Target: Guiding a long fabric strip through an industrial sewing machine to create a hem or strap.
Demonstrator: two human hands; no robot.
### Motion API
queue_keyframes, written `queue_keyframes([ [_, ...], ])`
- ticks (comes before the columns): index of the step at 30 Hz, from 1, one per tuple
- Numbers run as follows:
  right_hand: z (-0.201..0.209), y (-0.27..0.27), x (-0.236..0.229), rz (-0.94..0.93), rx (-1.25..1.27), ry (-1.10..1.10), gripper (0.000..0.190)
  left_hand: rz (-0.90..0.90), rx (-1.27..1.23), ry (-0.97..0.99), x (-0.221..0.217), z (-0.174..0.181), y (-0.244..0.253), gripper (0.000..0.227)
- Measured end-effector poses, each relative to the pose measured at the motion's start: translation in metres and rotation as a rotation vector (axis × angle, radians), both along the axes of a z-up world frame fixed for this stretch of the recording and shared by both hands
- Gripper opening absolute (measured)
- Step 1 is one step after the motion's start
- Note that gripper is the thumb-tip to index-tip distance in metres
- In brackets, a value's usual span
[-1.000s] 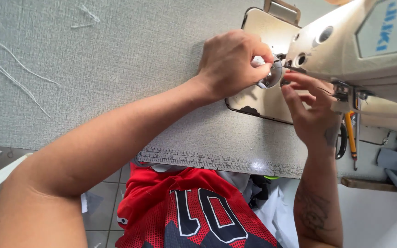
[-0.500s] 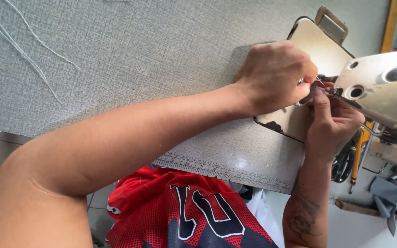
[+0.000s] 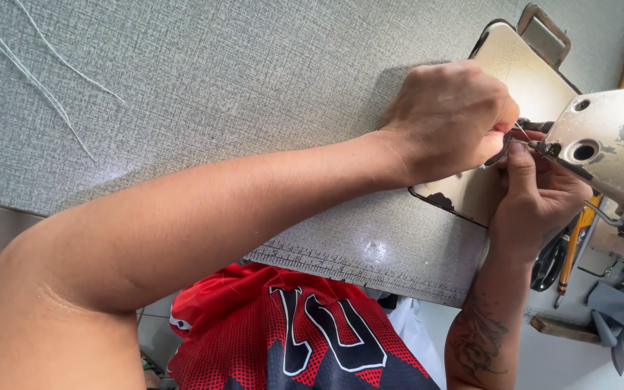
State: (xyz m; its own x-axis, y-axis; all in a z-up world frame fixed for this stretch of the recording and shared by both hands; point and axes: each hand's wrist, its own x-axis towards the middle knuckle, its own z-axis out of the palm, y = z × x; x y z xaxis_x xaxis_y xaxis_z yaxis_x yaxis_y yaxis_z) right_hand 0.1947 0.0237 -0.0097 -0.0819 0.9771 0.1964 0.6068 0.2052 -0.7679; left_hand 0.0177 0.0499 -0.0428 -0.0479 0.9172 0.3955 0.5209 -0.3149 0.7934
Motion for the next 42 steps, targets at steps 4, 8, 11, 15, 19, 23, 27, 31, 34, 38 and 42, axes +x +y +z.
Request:
queue_keyframes([
  [4,0.0,0.0,0.001,-0.006,-0.007,0.001,0.01,-0.005,-0.012,-0.001,-0.001,0.001,0.0,0.009],
  [8,0.001,-0.001,-0.001,-0.022,-0.021,0.005,0.01,-0.009,-0.019,-0.016,-0.002,0.002,-0.001,0.008],
  [11,0.001,-0.001,-0.001,-0.022,-0.031,0.017,0.008,-0.015,-0.009,-0.016,-0.003,0.003,-0.001,0.009],
  [15,0.002,-0.001,0.001,0.006,-0.016,-0.02,0.009,-0.005,-0.008,-0.013,-0.002,0.002,-0.001,0.009],
  [19,0.001,-0.001,0.0,-0.004,-0.025,0.002,0.008,-0.008,-0.006,-0.012,-0.002,0.002,-0.001,0.008],
  [23,0.0,0.0,0.001,-0.007,-0.027,0.0,0.009,-0.006,0.002,-0.006,0.0,0.0,0.0,0.009],
  [27,-0.001,0.0,0.001,0.029,-0.015,0.018,0.008,-0.004,0.007,0.001,0.001,-0.001,0.001,0.01],
  [31,-0.003,0.0,0.005,0.042,0.045,-0.026,0.01,-0.001,-0.003,-0.007,0.001,0.0,0.0,0.008],
  [34,0.0,-0.001,-0.001,0.058,0.043,0.033,0.003,-0.005,0.012,-0.012,0.001,0.001,0.0,0.014],
  [38,0.0,-0.003,-0.004,0.046,0.062,0.01,0.007,-0.011,0.017,-0.013,0.001,0.0,0.0,0.016],
  [42,0.003,-0.004,-0.007,0.05,0.092,-0.055,0.005,0.016,0.037,-0.006,0.001,0.001,-0.001,0.015],
])
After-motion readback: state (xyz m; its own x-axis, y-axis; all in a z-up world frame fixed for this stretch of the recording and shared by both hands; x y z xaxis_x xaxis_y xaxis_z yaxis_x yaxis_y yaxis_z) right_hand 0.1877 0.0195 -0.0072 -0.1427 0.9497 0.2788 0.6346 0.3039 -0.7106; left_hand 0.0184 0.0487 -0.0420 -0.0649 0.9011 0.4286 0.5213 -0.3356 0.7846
